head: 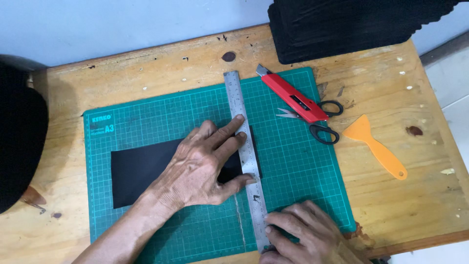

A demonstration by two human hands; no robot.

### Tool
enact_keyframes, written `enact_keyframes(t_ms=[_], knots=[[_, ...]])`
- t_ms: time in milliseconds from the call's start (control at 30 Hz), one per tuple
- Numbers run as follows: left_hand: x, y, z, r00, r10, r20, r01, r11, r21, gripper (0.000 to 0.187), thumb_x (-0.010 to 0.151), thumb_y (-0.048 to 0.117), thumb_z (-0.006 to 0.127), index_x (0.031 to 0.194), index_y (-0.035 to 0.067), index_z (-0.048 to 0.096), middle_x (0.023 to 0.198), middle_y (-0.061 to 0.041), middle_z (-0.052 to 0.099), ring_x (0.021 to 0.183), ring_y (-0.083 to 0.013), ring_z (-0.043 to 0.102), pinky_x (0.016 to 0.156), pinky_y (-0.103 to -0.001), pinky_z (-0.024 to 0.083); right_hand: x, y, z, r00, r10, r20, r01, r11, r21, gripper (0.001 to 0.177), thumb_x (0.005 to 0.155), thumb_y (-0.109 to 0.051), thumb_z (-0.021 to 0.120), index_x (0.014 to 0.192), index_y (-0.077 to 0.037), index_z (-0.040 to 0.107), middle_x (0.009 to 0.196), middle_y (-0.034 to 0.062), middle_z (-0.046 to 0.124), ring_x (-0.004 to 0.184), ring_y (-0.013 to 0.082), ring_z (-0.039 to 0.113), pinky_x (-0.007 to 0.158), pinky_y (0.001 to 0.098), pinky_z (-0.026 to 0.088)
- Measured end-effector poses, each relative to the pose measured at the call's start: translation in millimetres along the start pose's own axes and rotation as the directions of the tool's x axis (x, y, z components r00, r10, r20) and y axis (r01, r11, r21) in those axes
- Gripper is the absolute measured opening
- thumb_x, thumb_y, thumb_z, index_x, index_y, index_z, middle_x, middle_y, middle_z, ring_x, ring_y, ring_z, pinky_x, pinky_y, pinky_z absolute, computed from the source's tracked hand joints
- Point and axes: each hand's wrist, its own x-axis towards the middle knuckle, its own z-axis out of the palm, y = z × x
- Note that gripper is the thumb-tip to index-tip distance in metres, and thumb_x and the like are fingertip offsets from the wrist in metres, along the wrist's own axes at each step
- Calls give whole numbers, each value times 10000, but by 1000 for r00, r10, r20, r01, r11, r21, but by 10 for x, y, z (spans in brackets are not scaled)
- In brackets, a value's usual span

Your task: The person uses scissors to trim the edges of a folded piece of black fabric on a green cutting mat. After unfolding the fabric, they align a metal ruler along its edge and use a red utility knife to make a straight cut.

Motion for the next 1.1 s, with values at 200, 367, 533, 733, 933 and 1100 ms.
enact_keyframes(t_ms=[200, 367, 533, 733, 933, 1100], knots=[[4, 18, -16, 999, -9, -46, 4, 995, -101, 658, 890, 516, 712, 1298, 10, 608, 1533, -252, 502, 930, -357, 497, 820, -528, 459, -23, 9, 0, 999, -5, 40, 4, 999, 33, 362, 975, -460, 751, 910, -112, 675, 1085, 71, 693, 817, 261, 622, 615, 433, 454], [-7, 6, -18, 1000, -7, -29, 4, 993, -114, 638, 918, 519, 698, 1304, 21, 595, 1554, -246, 473, 907, -340, 475, 813, -508, 447, -27, 26, 5, 999, -22, 33, 21, 999, 40, 371, 989, -462, 739, 914, -105, 671, 1090, 80, 689, 817, 258, 623, 610, 424, 456], [-9, 13, -14, 999, -16, -31, 13, 994, -110, 654, 898, 510, 732, 1313, 22, 597, 1556, -242, 473, 931, -342, 482, 850, -510, 456, 2, 17, -11, 1000, -25, 9, 25, 999, 45, 387, 1003, -471, 715, 909, -97, 680, 1082, 91, 689, 832, 261, 638, 612, 420, 471], [2, 16, -20, 999, -22, -34, 18, 993, -117, 658, 889, 511, 743, 1304, 21, 600, 1554, -240, 483, 927, -334, 479, 864, -502, 464, -9, 24, -2, 1000, -21, 22, 20, 999, 42, 382, 989, -473, 728, 907, -103, 680, 1085, 83, 689, 810, 264, 622, 612, 427, 453], [-8, 22, -18, 999, -25, -36, 20, 992, -121, 658, 890, 510, 744, 1309, 25, 594, 1566, -230, 475, 913, -334, 481, 852, -507, 459, 8, 6, -9, 1000, -8, 4, 7, 999, 45, 345, 981, -433, 731, 894, -102, 682, 1064, 79, 697, 804, 254, 629, 600, 418, 455], [-4, 19, -17, 999, -24, -32, 21, 993, -114, 663, 889, 521, 739, 1312, 31, 593, 1565, -232, 476, 929, -336, 486, 870, -505, 460, -8, 16, -32, 998, -15, 61, 11, 998, 57, 343, 971, -425, 765, 916, -98, 678, 1086, 82, 686, 840, 262, 623, 606, 427, 449]])
